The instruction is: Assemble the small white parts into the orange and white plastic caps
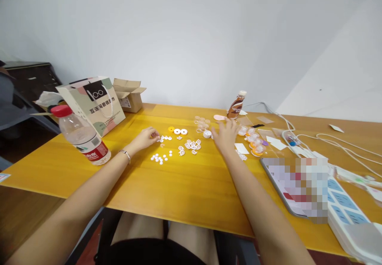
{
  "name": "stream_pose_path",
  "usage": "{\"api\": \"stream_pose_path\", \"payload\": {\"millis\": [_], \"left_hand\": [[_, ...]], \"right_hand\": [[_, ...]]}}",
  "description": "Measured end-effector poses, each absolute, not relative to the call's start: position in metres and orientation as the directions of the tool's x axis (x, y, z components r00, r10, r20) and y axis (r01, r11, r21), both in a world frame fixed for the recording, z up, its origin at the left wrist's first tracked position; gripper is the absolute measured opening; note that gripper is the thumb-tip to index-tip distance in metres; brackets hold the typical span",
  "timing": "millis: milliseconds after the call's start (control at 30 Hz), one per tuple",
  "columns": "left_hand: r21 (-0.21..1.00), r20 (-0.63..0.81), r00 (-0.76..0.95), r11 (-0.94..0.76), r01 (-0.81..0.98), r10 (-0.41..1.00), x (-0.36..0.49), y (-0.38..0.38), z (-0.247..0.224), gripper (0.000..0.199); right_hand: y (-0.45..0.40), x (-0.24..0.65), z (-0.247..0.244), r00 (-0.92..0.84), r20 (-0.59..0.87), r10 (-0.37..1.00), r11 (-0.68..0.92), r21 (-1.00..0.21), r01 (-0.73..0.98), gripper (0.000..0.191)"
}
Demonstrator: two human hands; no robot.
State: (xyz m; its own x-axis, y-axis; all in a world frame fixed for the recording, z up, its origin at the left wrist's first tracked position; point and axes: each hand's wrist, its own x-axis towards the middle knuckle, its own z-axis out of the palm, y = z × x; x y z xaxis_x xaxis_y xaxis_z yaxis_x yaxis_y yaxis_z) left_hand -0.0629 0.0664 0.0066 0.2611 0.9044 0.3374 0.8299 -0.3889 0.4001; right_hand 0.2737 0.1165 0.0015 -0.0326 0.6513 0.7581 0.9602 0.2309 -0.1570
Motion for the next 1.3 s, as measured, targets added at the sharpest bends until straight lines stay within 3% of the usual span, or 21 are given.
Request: {"api": "stream_pose_path", "payload": {"millis": [200, 367, 467, 600, 933, 1100, 1300], "left_hand": [[0.374, 0.286, 0.249, -0.347, 0.860, 0.925, -0.062, 0.066, 0.002, 0.008], [0.440, 0.380, 0.233, -0.397, 0.806, 0.895, -0.046, 0.055, 0.011, 0.010], [0.470, 0.402, 0.387, -0.550, 0.691, 0.830, -0.021, 0.037, 0.013, 0.013], [0.390, 0.337, 0.620, -0.704, 0.593, 0.709, 0.009, 0.011, 0.010, 0.011], [0.398, 0.272, 0.699, -0.739, 0.544, 0.662, 0.017, 0.006, 0.005, 0.013], [0.432, 0.327, 0.630, -0.705, 0.563, 0.704, 0.013, 0.007, 0.009, 0.024], [0.491, 0.415, 0.296, -0.485, 0.724, 0.860, -0.011, 0.064, 0.013, 0.019]], "right_hand": [[0.094, 0.224, -0.016, -0.101, 0.768, 0.632, 0.489, -0.294, 0.822, 0.021], [0.094, 0.225, -0.024, -0.009, 0.746, 0.666, 0.512, -0.448, 0.732, 0.018], [0.094, 0.230, -0.030, 0.006, 0.716, 0.698, 0.510, -0.502, 0.698, 0.017], [0.094, 0.233, -0.033, -0.036, 0.686, 0.727, 0.520, -0.516, 0.681, 0.016], [0.095, 0.234, -0.035, -0.057, 0.677, 0.734, 0.523, -0.510, 0.682, 0.016], [0.093, 0.235, -0.032, -0.018, 0.695, 0.719, 0.506, -0.506, 0.699, 0.016], [0.092, 0.238, -0.030, 0.004, 0.704, 0.710, 0.484, -0.493, 0.723, 0.015]]}}
